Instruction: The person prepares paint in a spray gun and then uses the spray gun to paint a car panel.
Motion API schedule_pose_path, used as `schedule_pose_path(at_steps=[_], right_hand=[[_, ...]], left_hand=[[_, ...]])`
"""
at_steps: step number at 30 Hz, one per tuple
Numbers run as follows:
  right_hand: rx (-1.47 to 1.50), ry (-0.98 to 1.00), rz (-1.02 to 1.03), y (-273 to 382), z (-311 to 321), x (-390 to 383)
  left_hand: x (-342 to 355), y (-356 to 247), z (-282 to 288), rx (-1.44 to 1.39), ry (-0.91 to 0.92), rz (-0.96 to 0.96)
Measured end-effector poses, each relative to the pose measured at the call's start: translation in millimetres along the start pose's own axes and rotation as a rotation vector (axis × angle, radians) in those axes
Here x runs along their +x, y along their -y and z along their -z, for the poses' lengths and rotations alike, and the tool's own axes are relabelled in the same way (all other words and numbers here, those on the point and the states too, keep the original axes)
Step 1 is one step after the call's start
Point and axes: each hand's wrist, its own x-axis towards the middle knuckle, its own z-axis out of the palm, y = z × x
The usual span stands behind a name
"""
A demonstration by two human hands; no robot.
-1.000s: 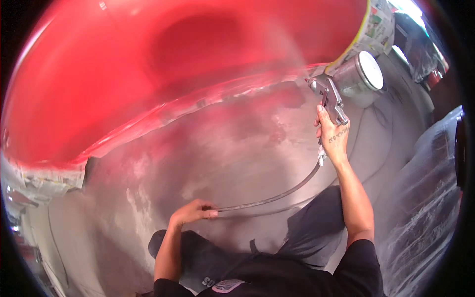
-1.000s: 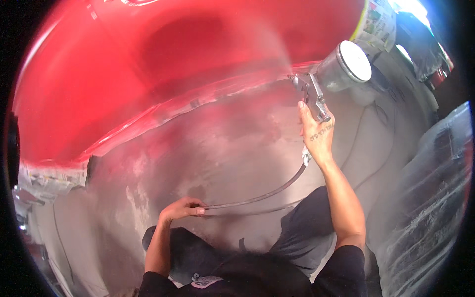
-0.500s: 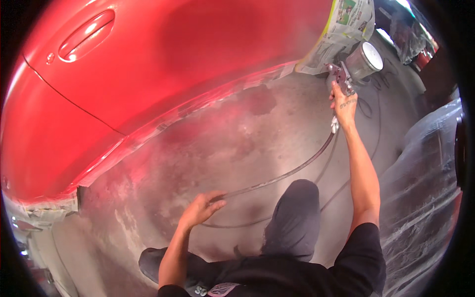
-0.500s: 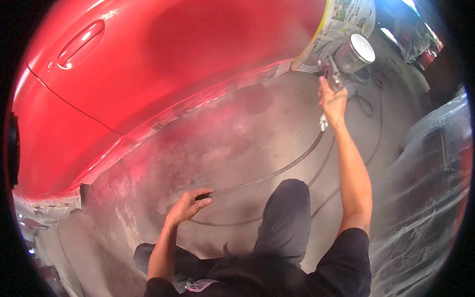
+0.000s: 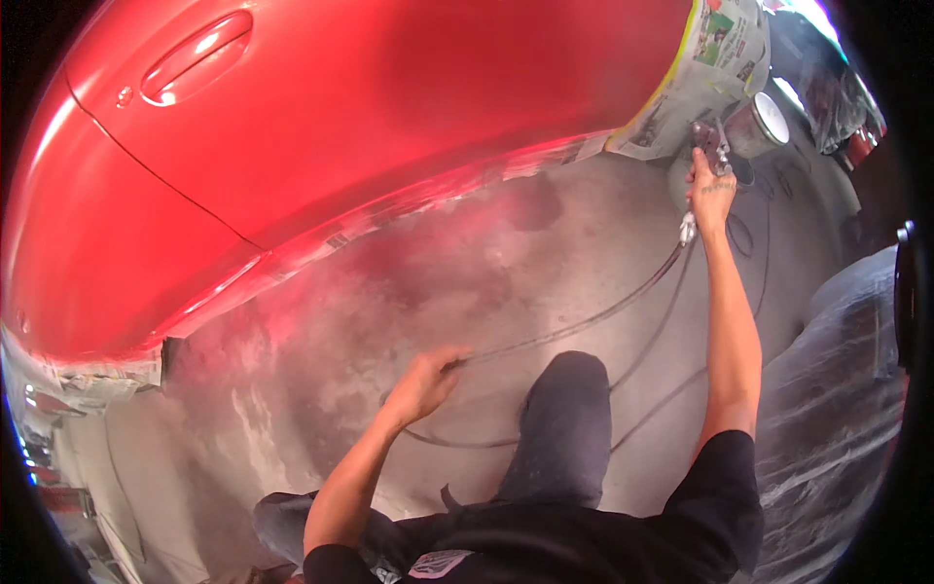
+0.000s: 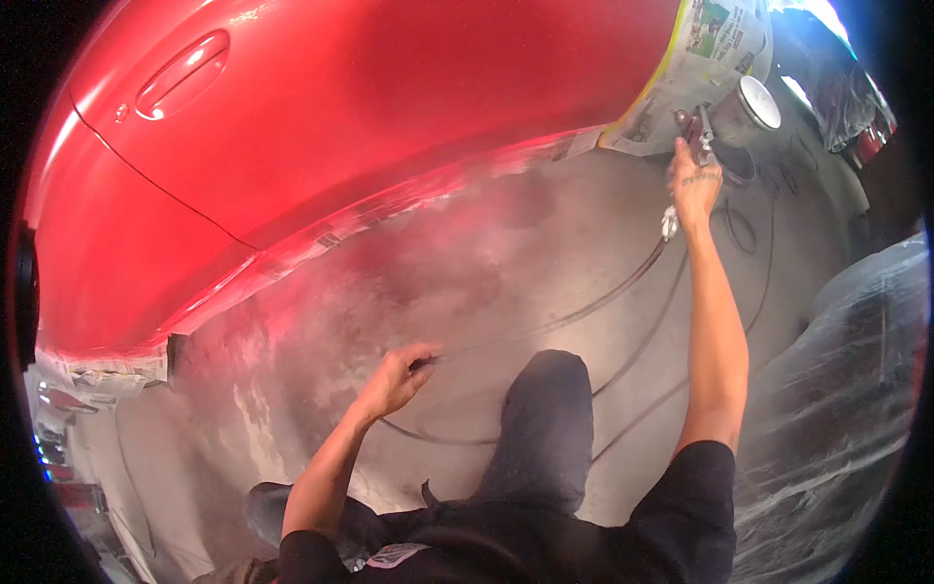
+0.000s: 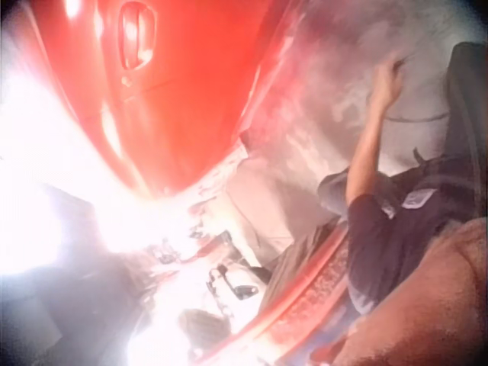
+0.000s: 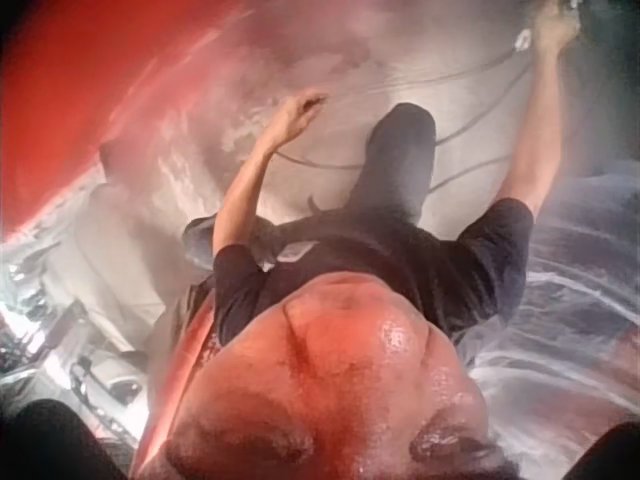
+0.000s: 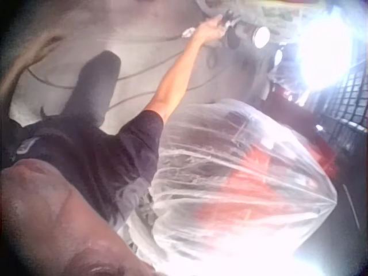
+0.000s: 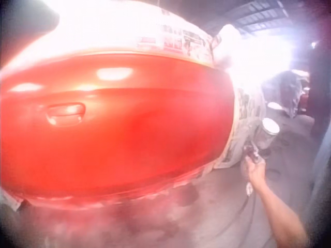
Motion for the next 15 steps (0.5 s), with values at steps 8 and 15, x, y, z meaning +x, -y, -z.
schedule_pose_path(at_steps=[8, 15], right_hand=[[0.077, 0.286, -0.081, 138, -20, -189], [0.213, 0.415, -0.008, 250, -46, -336]], left_hand=[[-113, 110, 69, 0.251, 0.118, -0.083], [-207, 197, 132, 0.44, 0.15, -0.042]])
